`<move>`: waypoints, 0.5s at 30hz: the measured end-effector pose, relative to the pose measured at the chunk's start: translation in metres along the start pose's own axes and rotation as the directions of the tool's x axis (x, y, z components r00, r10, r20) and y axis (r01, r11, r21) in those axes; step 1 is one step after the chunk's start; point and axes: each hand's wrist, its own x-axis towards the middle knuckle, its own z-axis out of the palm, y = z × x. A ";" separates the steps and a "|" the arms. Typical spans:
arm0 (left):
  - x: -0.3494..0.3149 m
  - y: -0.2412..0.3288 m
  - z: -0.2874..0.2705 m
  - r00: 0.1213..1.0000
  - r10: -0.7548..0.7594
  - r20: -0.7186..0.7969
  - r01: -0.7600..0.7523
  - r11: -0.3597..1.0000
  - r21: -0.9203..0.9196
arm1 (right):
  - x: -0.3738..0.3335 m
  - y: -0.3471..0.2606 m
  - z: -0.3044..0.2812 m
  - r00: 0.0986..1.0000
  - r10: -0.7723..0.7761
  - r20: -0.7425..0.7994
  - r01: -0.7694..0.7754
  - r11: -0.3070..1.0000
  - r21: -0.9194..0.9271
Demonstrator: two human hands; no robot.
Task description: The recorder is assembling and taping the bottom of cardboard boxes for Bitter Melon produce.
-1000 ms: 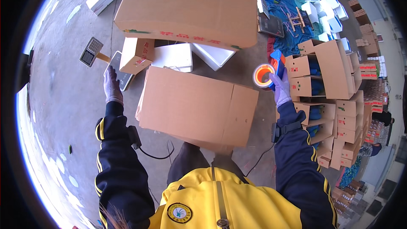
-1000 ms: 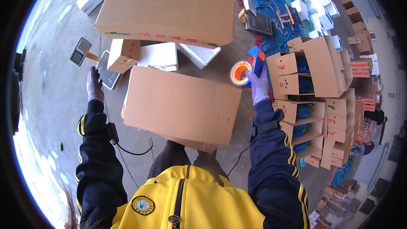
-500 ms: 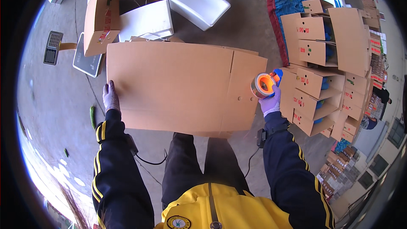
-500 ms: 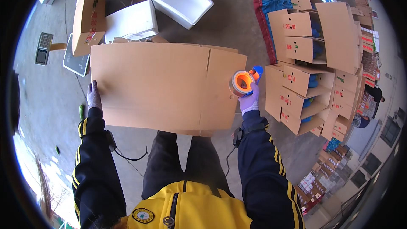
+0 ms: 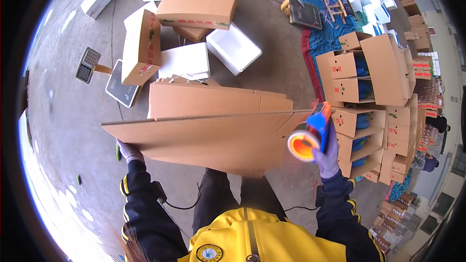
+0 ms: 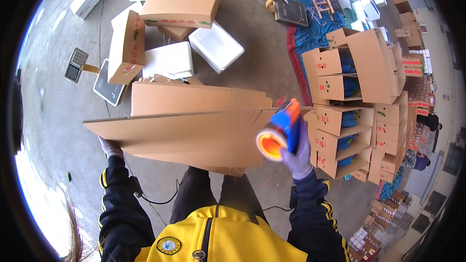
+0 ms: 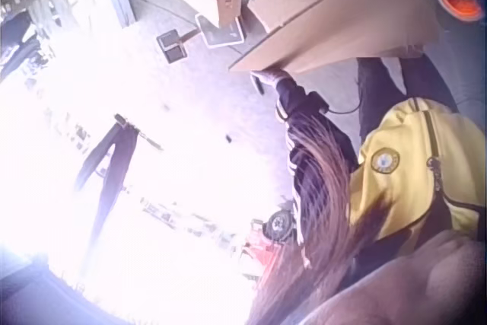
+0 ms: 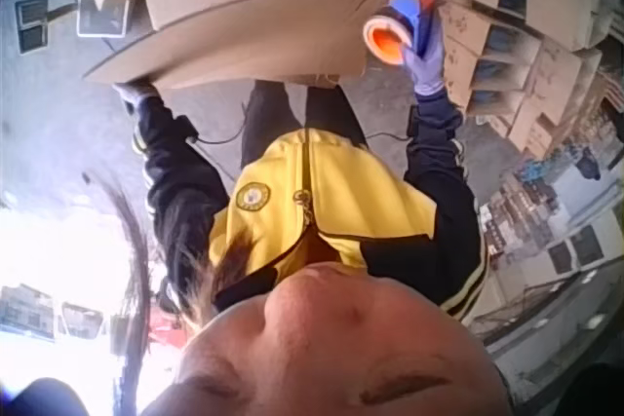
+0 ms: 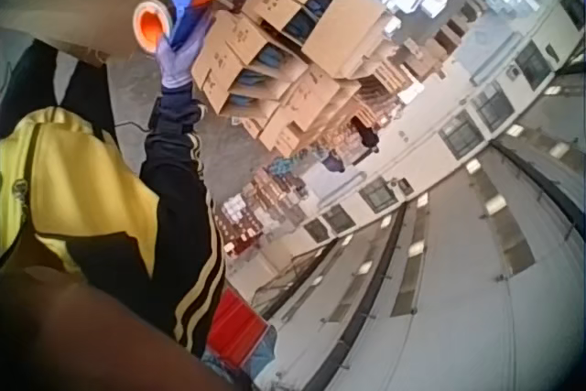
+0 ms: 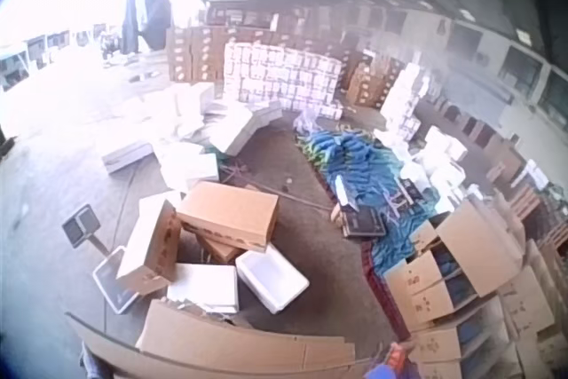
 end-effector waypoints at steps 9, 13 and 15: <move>-0.043 0.045 0.006 0.964 -0.083 0.255 0.072 0.996 0.051 | -0.007 -0.062 0.152 0.554 -0.234 0.799 0.701 0.648 -0.296; -0.102 0.152 0.074 0.952 0.023 0.305 -0.046 0.997 0.066 | -0.029 -0.052 0.141 0.580 -0.263 0.771 0.729 0.590 -0.347; -0.144 0.216 0.087 0.565 -0.249 0.787 -0.598 0.534 0.598 | -0.045 -0.049 0.143 0.521 -0.240 0.819 0.773 0.539 -0.334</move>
